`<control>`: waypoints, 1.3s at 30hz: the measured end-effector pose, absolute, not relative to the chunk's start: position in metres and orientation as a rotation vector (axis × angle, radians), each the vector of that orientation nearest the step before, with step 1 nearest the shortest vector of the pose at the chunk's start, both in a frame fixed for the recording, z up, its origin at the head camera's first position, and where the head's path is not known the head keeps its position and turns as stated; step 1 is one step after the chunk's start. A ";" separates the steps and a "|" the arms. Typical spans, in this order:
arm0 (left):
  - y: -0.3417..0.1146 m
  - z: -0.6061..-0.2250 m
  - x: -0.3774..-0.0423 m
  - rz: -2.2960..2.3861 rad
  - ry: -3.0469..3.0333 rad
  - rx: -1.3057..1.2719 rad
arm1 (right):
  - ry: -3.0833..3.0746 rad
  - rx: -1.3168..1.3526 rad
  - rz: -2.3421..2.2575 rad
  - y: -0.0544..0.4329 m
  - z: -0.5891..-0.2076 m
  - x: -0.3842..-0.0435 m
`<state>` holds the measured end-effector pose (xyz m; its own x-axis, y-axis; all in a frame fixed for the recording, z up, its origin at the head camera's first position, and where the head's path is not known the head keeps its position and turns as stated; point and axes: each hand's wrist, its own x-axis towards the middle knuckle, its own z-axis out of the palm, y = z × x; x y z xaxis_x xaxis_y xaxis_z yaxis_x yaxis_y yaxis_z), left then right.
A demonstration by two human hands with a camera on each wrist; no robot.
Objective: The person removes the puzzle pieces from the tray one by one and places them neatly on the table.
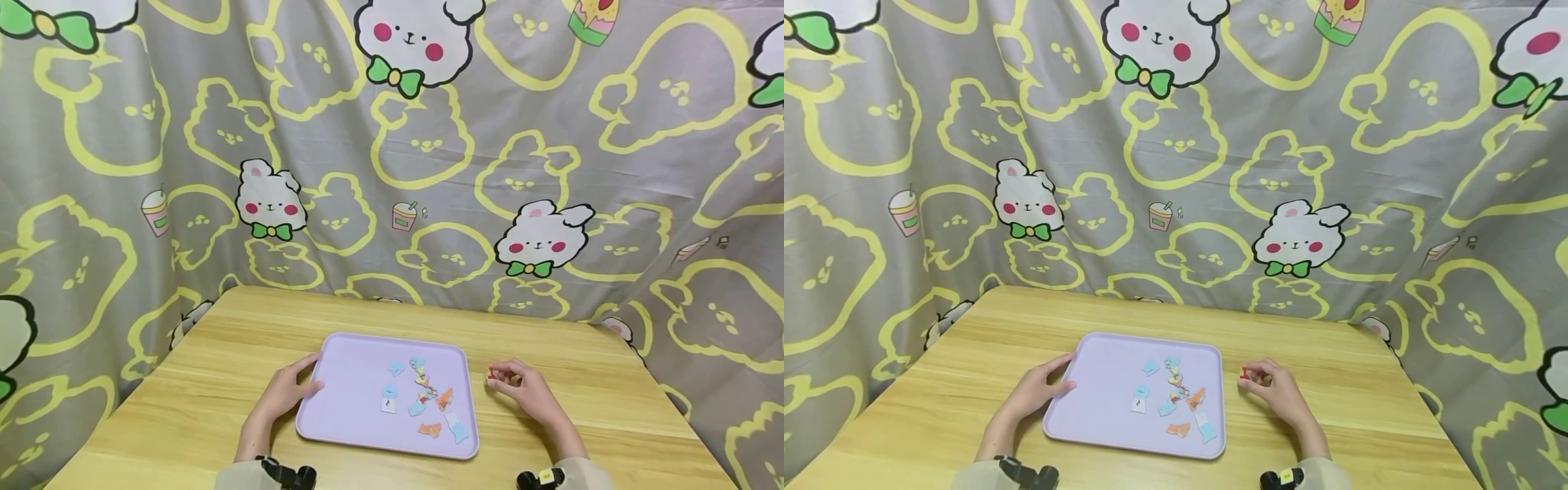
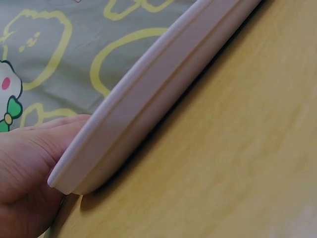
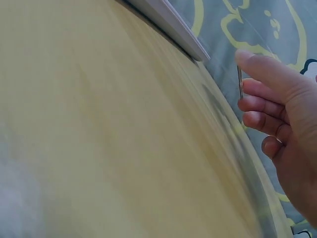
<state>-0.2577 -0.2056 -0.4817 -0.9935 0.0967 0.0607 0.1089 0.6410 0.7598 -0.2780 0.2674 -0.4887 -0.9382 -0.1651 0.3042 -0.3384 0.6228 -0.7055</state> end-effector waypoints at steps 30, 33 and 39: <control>-0.206 -0.483 -0.261 -1.318 -2.825 -0.164 | -2.800 0.551 0.960 0.261 -0.477 -0.288; -0.206 -0.482 -0.261 -1.318 -2.829 -0.163 | -2.825 0.552 0.931 0.260 -0.475 -0.288; -0.207 -0.482 -0.260 -1.318 -2.844 -0.153 | -2.868 0.558 0.872 0.255 -0.475 -0.288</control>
